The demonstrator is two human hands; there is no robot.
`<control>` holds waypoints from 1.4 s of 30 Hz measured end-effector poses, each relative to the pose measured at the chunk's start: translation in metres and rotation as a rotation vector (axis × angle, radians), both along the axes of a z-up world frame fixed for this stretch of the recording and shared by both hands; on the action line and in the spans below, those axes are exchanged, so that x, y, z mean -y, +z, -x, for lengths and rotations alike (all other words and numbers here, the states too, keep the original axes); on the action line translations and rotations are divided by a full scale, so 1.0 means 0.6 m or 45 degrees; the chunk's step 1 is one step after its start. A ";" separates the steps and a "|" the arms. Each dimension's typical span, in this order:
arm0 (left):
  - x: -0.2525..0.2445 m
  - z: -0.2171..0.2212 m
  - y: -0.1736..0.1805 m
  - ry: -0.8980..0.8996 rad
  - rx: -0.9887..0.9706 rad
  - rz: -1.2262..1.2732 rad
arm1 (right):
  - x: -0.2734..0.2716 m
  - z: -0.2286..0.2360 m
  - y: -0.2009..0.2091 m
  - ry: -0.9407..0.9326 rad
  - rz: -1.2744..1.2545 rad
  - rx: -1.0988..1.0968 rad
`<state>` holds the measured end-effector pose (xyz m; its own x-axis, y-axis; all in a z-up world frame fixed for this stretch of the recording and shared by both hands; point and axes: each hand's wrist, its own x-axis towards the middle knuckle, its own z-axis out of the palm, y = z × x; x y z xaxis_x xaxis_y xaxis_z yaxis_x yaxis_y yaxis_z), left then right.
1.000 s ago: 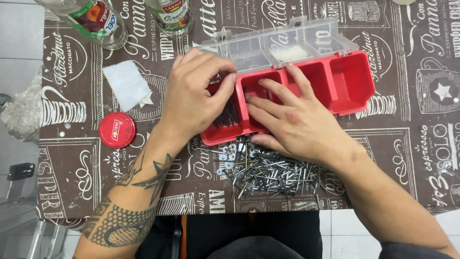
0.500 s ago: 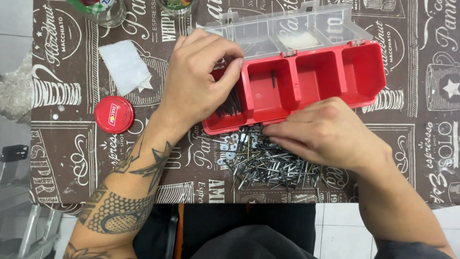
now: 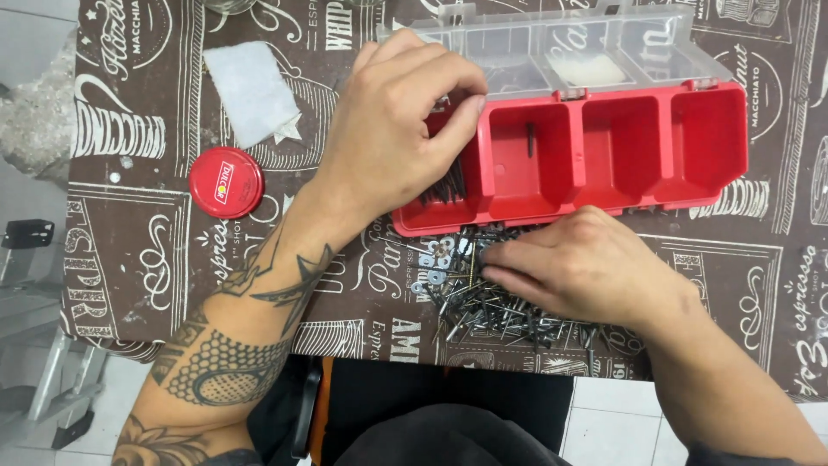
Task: The person sorts small metal fasteners from a pile on the table into compartments of a red plastic organizer. They pick up individual screws and washers and place them into separate sections of the organizer throughout the clip.
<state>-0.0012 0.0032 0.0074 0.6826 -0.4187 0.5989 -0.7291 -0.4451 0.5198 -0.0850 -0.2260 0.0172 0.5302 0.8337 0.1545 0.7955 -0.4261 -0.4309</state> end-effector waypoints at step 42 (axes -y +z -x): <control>0.018 0.041 0.040 -0.450 0.121 0.044 | 0.009 -0.007 0.009 -0.633 -1.362 -1.261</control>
<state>-0.0257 -0.0078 0.0316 0.4403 -0.5972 0.6705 -0.8804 -0.1408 0.4528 -0.0806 -0.2313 0.0225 0.9598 0.2794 -0.0249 -0.1090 0.2897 -0.9509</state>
